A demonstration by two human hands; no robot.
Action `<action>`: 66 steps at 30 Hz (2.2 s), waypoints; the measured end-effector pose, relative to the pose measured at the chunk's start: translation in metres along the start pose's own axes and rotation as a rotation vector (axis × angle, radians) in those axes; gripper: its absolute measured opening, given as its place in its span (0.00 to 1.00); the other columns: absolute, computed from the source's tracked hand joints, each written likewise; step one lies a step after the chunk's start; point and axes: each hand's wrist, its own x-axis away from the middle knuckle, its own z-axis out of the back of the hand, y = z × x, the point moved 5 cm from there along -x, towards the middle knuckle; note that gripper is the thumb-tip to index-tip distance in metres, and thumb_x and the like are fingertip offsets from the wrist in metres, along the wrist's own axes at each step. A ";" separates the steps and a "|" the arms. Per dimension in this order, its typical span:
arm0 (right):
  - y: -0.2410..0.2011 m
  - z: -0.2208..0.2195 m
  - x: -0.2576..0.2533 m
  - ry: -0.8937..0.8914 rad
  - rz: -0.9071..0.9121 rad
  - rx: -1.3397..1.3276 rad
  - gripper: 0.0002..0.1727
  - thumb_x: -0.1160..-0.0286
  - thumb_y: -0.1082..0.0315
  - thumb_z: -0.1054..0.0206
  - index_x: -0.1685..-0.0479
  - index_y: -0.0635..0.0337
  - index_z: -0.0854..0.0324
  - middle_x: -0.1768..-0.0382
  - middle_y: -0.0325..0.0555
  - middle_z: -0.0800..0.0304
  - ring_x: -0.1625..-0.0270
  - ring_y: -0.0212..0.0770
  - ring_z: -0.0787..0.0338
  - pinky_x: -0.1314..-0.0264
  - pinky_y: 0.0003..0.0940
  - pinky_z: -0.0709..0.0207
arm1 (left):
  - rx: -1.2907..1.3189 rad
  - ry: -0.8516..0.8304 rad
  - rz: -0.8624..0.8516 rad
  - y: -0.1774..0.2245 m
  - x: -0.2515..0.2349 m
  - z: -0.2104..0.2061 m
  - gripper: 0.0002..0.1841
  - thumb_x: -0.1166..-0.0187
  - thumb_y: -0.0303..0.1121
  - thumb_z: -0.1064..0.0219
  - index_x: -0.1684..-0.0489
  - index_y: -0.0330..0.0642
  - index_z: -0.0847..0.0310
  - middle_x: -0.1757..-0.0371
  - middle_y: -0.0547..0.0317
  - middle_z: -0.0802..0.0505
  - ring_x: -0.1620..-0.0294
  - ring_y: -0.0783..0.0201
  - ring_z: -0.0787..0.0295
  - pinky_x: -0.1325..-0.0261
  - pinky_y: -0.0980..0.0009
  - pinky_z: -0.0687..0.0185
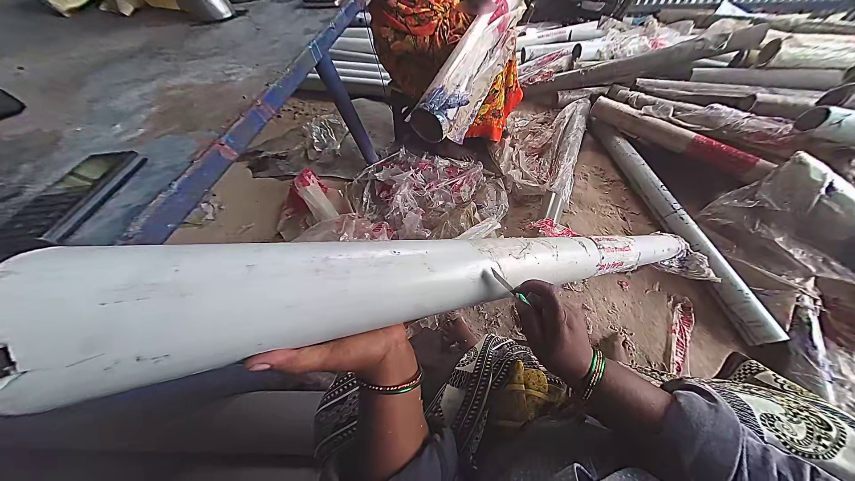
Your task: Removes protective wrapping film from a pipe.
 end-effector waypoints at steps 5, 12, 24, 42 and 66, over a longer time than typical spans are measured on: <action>0.023 -0.007 -0.001 -0.079 -0.235 -0.032 0.18 0.18 0.61 0.39 0.42 0.67 0.20 0.81 0.41 0.21 0.83 0.39 0.22 0.79 0.38 0.26 | 0.006 -0.026 0.021 0.000 0.000 -0.002 0.34 0.09 0.57 0.71 0.25 0.34 0.45 0.38 0.50 0.15 0.33 0.57 0.16 0.30 0.53 0.20; 0.008 -0.004 0.005 -0.081 -0.104 -0.159 0.19 0.12 0.57 0.45 0.42 0.66 0.23 0.81 0.40 0.22 0.82 0.34 0.24 0.79 0.32 0.27 | 0.007 -0.016 0.015 -0.001 -0.001 -0.001 0.34 0.09 0.57 0.70 0.24 0.33 0.46 0.37 0.47 0.16 0.32 0.55 0.17 0.29 0.53 0.21; 0.017 -0.001 0.002 -0.063 -0.027 -0.145 0.19 0.10 0.56 0.46 0.44 0.66 0.21 0.75 0.43 0.17 0.75 0.35 0.18 0.68 0.30 0.21 | 0.001 -0.033 0.015 -0.002 -0.002 0.000 0.35 0.09 0.58 0.71 0.24 0.33 0.46 0.36 0.48 0.17 0.32 0.56 0.17 0.29 0.53 0.21; 0.046 -0.008 -0.017 0.024 0.279 0.069 0.09 0.11 0.59 0.41 0.48 0.52 0.19 0.56 0.50 0.13 0.49 0.46 0.12 0.41 0.36 0.19 | -0.053 0.010 0.019 -0.002 -0.003 -0.002 0.31 0.09 0.55 0.71 0.26 0.36 0.44 0.38 0.50 0.16 0.33 0.57 0.17 0.31 0.54 0.20; 0.035 0.007 -0.017 0.036 -0.113 -0.132 0.13 0.24 0.72 0.36 0.50 0.75 0.14 0.52 0.67 0.10 0.51 0.46 0.10 0.45 0.29 0.18 | 0.023 0.113 0.226 -0.004 0.006 -0.006 0.30 0.24 0.68 0.42 0.41 0.52 0.30 0.56 0.72 0.07 0.49 0.72 0.07 0.45 0.65 0.09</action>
